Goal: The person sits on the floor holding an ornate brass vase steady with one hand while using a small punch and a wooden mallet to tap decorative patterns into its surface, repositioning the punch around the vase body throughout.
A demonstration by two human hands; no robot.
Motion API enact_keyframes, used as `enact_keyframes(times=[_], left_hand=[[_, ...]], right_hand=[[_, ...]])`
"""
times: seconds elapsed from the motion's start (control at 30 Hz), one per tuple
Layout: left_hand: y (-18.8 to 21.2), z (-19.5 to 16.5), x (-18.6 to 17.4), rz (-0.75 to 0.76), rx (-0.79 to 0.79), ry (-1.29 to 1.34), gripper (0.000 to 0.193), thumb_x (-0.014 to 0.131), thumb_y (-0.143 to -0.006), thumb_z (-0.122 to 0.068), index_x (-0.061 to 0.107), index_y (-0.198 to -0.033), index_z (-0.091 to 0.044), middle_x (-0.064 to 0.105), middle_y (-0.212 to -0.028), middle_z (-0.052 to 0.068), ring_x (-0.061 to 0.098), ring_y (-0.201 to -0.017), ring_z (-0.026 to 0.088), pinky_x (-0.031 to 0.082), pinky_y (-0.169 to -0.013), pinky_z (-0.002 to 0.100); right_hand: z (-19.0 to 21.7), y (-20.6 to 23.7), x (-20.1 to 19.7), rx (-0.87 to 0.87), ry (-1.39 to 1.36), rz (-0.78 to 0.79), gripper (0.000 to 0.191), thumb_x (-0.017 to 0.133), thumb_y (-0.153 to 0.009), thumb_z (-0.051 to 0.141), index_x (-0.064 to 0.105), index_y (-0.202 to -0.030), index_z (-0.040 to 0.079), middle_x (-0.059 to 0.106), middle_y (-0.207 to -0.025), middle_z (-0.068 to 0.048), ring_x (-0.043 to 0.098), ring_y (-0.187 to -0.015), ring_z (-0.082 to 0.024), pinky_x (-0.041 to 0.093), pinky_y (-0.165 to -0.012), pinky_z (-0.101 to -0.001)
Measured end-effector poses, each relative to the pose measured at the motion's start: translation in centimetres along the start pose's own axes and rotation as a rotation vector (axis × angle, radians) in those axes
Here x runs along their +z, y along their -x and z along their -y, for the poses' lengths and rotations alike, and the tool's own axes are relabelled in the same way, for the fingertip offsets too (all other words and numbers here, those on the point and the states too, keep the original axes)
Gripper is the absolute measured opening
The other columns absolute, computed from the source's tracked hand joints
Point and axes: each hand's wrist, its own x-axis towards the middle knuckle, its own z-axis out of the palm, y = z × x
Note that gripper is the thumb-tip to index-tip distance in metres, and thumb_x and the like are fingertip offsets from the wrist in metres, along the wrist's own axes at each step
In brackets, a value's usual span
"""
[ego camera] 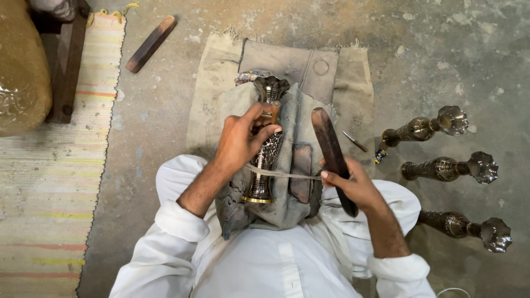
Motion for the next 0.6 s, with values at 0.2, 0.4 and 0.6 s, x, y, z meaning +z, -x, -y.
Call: enact_keyframes(times=[0.2, 0.4, 0.6], left_hand=[[0.4, -0.2, 0.5, -0.005, 0.040, -0.156, 0.039, 0.076, -0.097, -0.023, 0.058, -0.130, -0.010, 0.078, -0.094, 0.015, 0.079, -0.086, 0.031, 0.061, -0.069, 0.038], [0.6, 0.2, 1.1, -0.056, 0.074, -0.204, 0.039, 0.075, -0.097, -0.021, 0.056, -0.130, -0.010, 0.079, -0.095, 0.013, 0.077, -0.080, 0.032, 0.060, -0.064, 0.039], [0.4, 0.6, 1.5, -0.061, 0.061, -0.271, 0.040, 0.076, -0.097, -0.024, 0.057, -0.128, -0.009, 0.078, -0.092, 0.013, 0.075, -0.073, 0.035, 0.058, -0.059, 0.042]], right_hand=[[5.4, -2.1, -0.9, -0.165, 0.547, -0.193, 0.033, 0.083, -0.087, 0.027, 0.069, -0.106, 0.005, 0.063, -0.079, -0.002, 0.057, -0.072, -0.013, 0.048, -0.066, -0.0310], [11.0, -4.4, -0.7, -0.473, 0.829, -0.431, 0.026, 0.082, -0.089, 0.021, 0.067, -0.104, 0.006, 0.063, -0.078, -0.005, 0.060, -0.068, -0.016, 0.048, -0.063, -0.0363], [15.6, -5.8, -2.2, -0.809, 1.267, -0.405, 0.025, 0.079, -0.079, 0.004, 0.070, -0.102, 0.008, 0.067, -0.082, -0.006, 0.061, -0.079, -0.025, 0.049, -0.073, -0.0420]])
